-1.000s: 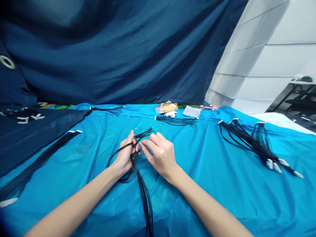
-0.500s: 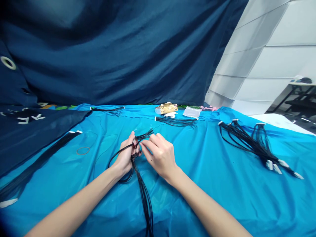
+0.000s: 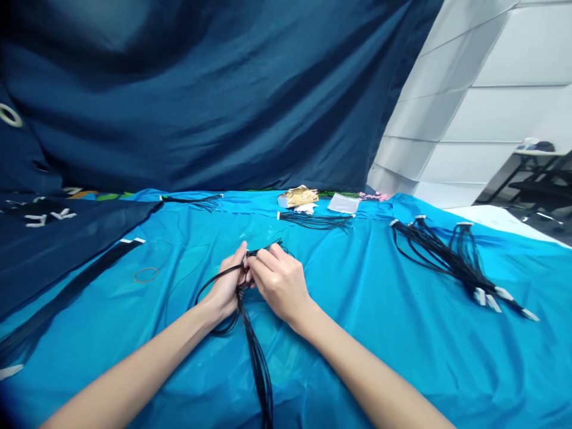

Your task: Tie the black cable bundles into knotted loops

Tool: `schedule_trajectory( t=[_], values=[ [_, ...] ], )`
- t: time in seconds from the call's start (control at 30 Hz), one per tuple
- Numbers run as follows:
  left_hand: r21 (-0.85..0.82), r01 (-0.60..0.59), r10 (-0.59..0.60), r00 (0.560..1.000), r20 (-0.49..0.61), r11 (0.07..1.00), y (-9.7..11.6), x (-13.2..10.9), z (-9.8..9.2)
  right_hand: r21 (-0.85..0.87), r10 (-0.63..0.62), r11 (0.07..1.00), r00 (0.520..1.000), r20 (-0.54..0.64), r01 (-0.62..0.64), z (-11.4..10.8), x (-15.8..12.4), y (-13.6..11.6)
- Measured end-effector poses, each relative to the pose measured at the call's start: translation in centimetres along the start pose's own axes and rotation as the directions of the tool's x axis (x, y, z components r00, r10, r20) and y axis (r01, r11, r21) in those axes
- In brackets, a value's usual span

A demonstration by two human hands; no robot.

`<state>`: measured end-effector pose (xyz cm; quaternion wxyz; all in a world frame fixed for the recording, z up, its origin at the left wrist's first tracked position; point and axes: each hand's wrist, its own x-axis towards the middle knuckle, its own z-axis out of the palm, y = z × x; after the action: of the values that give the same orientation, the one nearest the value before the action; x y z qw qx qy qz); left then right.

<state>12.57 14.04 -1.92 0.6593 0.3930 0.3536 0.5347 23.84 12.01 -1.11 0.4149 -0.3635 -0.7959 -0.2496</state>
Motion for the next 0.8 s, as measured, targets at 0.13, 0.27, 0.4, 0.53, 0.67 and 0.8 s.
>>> schedule_trajectory(
  t=[0.13, 0.27, 0.4, 0.53, 0.67, 0.8],
  values=[
    [-0.109, 0.078, -0.085, 0.994, -0.062, 0.991, 1.1, 0.3, -0.1, -0.013, -0.077, 0.997, 0.995, -0.068, 0.077, -0.6, -0.1, 0.5],
    [-0.221, 0.174, -0.198, 0.976, -0.093, 0.96, 2.2, 0.7, -0.4, -0.083, -0.203, 0.978, 0.971, -0.127, 0.194, -1.4, -0.3, 1.8],
    [-0.254, 0.251, -0.27, 0.962, -0.042, 0.934, 2.3, 0.7, -0.6, -0.234, -0.247, 0.951, 0.953, -0.177, 0.203, -1.4, -0.4, 3.0],
    [-0.211, 0.283, -0.287, 0.958, 0.015, 0.935, 1.9, 0.3, -0.5, -0.338, -0.24, 0.926, 0.953, -0.183, 0.168, -0.7, -0.5, 3.1],
    [-0.217, 0.342, -0.342, 0.939, 0.038, 0.914, 2.0, 0.1, -0.4, -0.362, -0.235, 0.918, 0.958, -0.161, 0.164, 0.3, -0.8, 2.9],
    [-0.251, 0.368, -0.366, 0.929, 0.059, 0.895, 2.3, 0.2, -0.3, -0.335, -0.222, 0.927, 0.966, -0.13, 0.168, 0.6, -1.1, 2.6]
  ],
)
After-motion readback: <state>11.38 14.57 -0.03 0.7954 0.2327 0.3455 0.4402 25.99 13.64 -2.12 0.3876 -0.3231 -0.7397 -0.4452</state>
